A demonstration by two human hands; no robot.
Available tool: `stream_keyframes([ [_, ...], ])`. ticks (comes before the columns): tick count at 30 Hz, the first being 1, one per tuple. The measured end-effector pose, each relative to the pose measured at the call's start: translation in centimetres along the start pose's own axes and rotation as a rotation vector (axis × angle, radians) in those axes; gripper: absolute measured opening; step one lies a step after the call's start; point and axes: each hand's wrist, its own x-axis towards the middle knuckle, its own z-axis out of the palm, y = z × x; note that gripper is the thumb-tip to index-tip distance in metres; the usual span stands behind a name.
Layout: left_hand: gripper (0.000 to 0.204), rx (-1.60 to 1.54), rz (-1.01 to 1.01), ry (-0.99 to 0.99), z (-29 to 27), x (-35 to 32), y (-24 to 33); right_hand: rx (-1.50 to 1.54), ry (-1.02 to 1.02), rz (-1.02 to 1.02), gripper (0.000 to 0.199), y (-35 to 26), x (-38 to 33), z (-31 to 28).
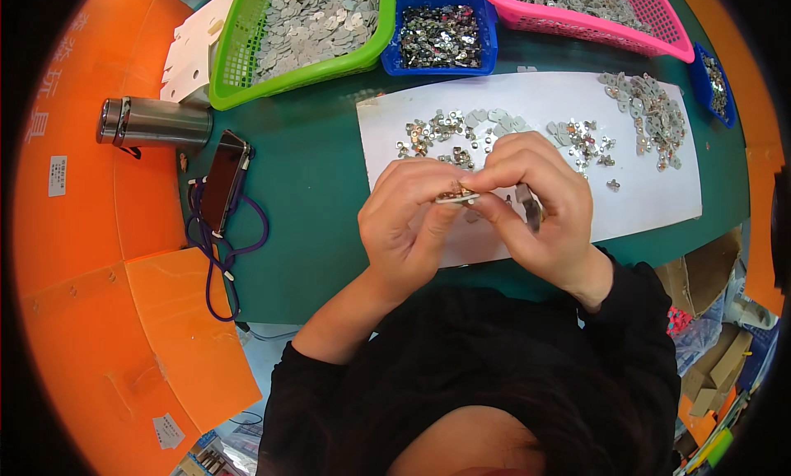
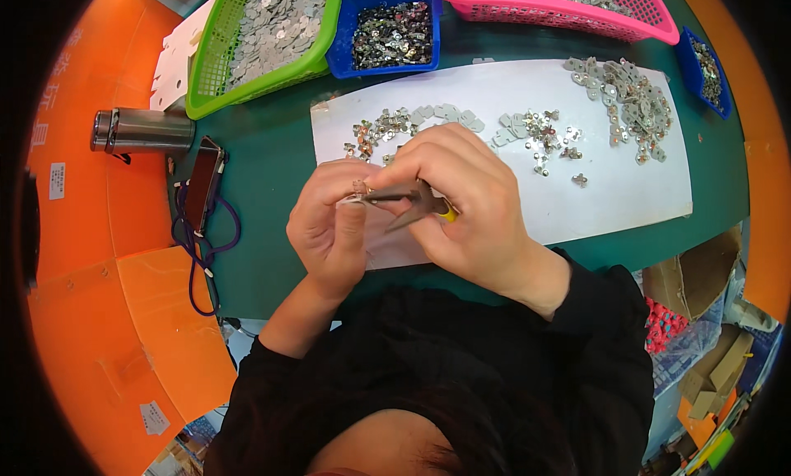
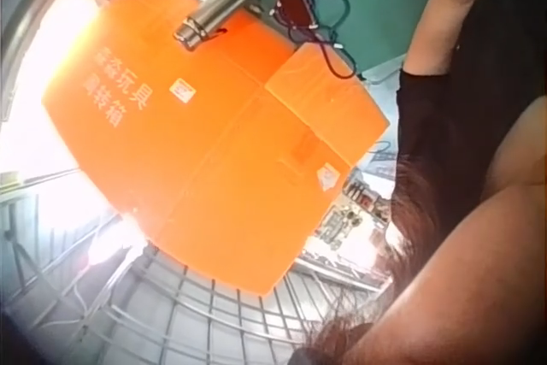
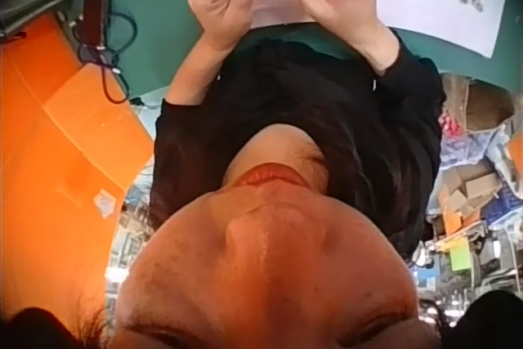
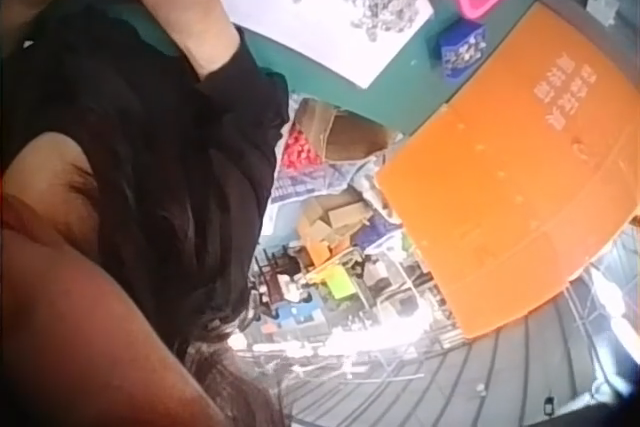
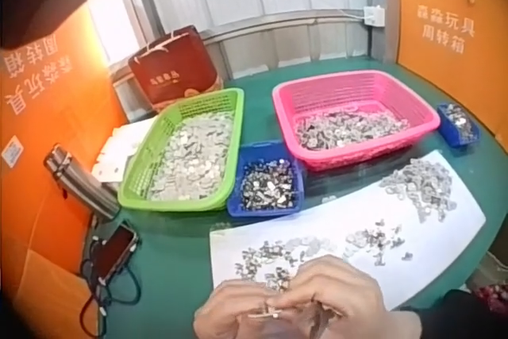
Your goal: Assembling small metal components using a pair of pliers on a white workspace.
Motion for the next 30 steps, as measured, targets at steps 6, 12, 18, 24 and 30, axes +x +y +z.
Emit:
stream_keyframes([
  [6,0.018,0.265,0.166,-0.092,-0.5,0.7,0.0,-0.245,0.006,-0.26,0.025,0.1,0.3,-1.0],
  [12,0.016,0.049,0.094,-0.047,-0.1,0.7,-0.5,-0.54,-0.01,-0.354,0.03,-0.1,0.6,-3.3],
  [18,0.017,0.131,0.131,-0.109,-0.2,0.5,-0.6,-0.909,-0.056,-0.308,0.032,-0.1,0.4,-4.2],
  [24,0.016,0.155,0.102,-0.112,-0.3,0.5,-0.6,-0.973,-0.115,-0.306,0.037,-0.7,0.8,-4.4],
  [30,0.018,0.173,0.088,-0.12,-0.2,0.2,-0.5,-0.93,-0.181,-0.276,0.037,-0.7,1.0,-4.4],
])
